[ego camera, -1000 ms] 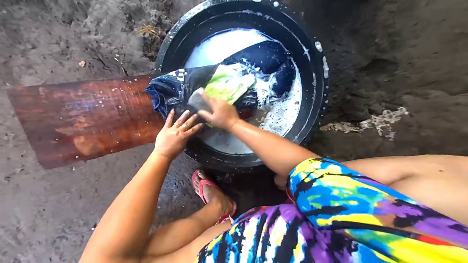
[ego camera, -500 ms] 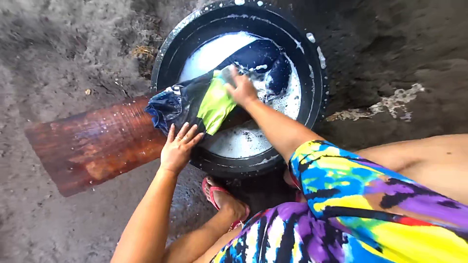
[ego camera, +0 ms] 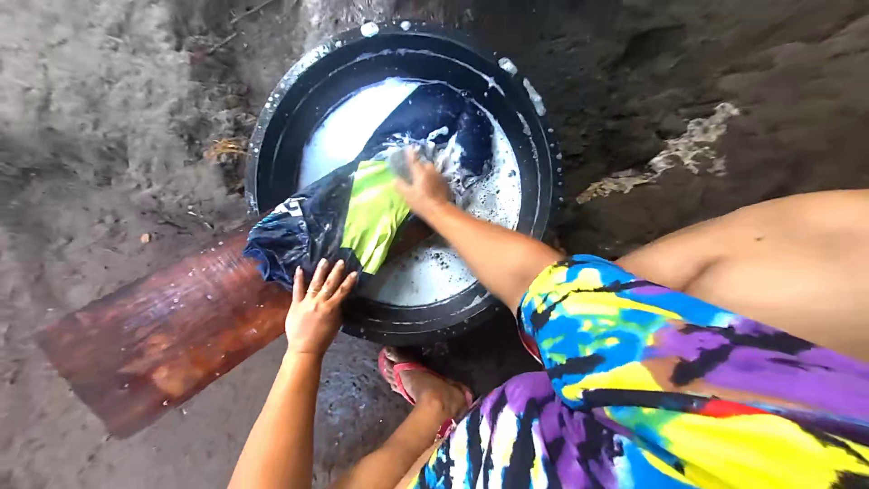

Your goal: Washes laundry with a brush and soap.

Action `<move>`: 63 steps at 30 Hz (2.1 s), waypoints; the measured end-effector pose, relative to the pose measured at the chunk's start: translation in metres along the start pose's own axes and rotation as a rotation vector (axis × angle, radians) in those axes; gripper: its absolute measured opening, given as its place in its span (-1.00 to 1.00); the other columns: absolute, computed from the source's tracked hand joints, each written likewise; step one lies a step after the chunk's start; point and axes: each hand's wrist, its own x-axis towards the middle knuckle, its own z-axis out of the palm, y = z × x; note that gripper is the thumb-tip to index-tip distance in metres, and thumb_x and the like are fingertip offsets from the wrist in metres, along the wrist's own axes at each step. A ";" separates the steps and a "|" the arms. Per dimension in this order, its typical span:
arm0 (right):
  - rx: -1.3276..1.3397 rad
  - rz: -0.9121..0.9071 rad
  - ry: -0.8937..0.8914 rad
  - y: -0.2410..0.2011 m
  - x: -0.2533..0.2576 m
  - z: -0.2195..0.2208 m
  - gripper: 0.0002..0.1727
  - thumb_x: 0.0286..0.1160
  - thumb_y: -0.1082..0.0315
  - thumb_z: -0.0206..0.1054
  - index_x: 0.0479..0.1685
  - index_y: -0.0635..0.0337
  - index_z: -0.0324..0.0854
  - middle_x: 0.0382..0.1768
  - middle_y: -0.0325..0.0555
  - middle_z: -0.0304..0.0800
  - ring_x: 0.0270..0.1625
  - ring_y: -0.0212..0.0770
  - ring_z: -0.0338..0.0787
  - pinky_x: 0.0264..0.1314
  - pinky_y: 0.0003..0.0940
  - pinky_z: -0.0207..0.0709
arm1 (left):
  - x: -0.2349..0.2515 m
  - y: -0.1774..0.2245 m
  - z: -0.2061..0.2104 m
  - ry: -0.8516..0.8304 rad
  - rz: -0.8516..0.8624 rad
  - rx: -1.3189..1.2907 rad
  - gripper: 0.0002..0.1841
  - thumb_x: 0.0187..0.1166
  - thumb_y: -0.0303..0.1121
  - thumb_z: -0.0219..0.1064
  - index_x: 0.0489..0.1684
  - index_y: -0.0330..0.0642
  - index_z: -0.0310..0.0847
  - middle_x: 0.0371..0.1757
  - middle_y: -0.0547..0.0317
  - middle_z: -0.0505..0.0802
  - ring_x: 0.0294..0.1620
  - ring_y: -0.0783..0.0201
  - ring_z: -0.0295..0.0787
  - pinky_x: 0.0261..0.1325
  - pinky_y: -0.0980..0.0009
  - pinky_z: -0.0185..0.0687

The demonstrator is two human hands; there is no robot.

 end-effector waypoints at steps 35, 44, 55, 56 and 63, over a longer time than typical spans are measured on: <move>1.030 0.566 -0.097 0.024 -0.041 -0.056 -0.35 0.66 -0.19 0.23 0.48 0.13 0.47 0.11 0.03 0.66 -0.03 -0.11 0.65 -0.06 -0.10 0.58 | 0.064 0.012 -0.070 0.147 -0.991 -0.527 -0.63 0.71 -0.29 0.28 0.27 -0.44 0.61 0.32 -0.43 0.71 0.46 -0.32 0.59 0.49 -0.33 0.42; 1.749 -0.003 0.025 -0.056 -0.042 -0.197 -0.62 0.81 -0.15 -0.07 -0.16 -0.09 0.40 -0.57 -0.28 0.55 -0.64 -0.39 0.55 -0.68 -0.49 0.43 | 0.066 0.032 -0.215 1.173 -0.762 -1.457 -0.81 0.87 -0.27 0.01 0.17 -0.17 0.36 -0.08 0.04 0.73 -0.02 0.13 0.78 0.14 0.01 0.76; 1.891 -0.180 0.163 -0.140 -0.052 -0.275 -0.60 0.88 -0.03 -0.19 -0.11 0.08 0.33 -0.43 -0.11 0.47 -0.50 -0.27 0.54 -0.50 -0.35 0.54 | 0.069 0.012 -0.332 1.235 -0.503 -1.439 -0.64 0.95 -0.19 -0.20 0.32 -0.24 0.39 0.09 -0.07 0.78 0.15 0.06 0.81 0.25 0.02 0.78; 1.766 -0.137 0.170 -0.140 -0.036 -0.269 -0.58 0.88 -0.05 -0.19 -0.06 0.08 0.37 -0.41 -0.11 0.51 -0.48 -0.27 0.57 -0.50 -0.36 0.54 | 0.080 0.003 -0.321 1.196 -0.544 -1.398 -0.65 0.95 -0.21 -0.19 0.36 -0.24 0.35 0.10 -0.05 0.77 0.15 0.08 0.81 0.25 0.04 0.78; 1.114 0.231 0.068 -0.043 0.012 -0.171 -0.22 0.64 -0.24 0.23 0.65 0.14 0.35 0.42 0.12 0.60 0.41 0.03 0.66 0.34 0.13 0.64 | 0.107 0.029 -0.177 0.163 -0.898 -0.702 0.02 0.58 -0.16 0.44 0.93 -0.24 -0.28 0.77 -0.39 0.31 0.72 -0.29 0.33 0.63 -0.29 0.37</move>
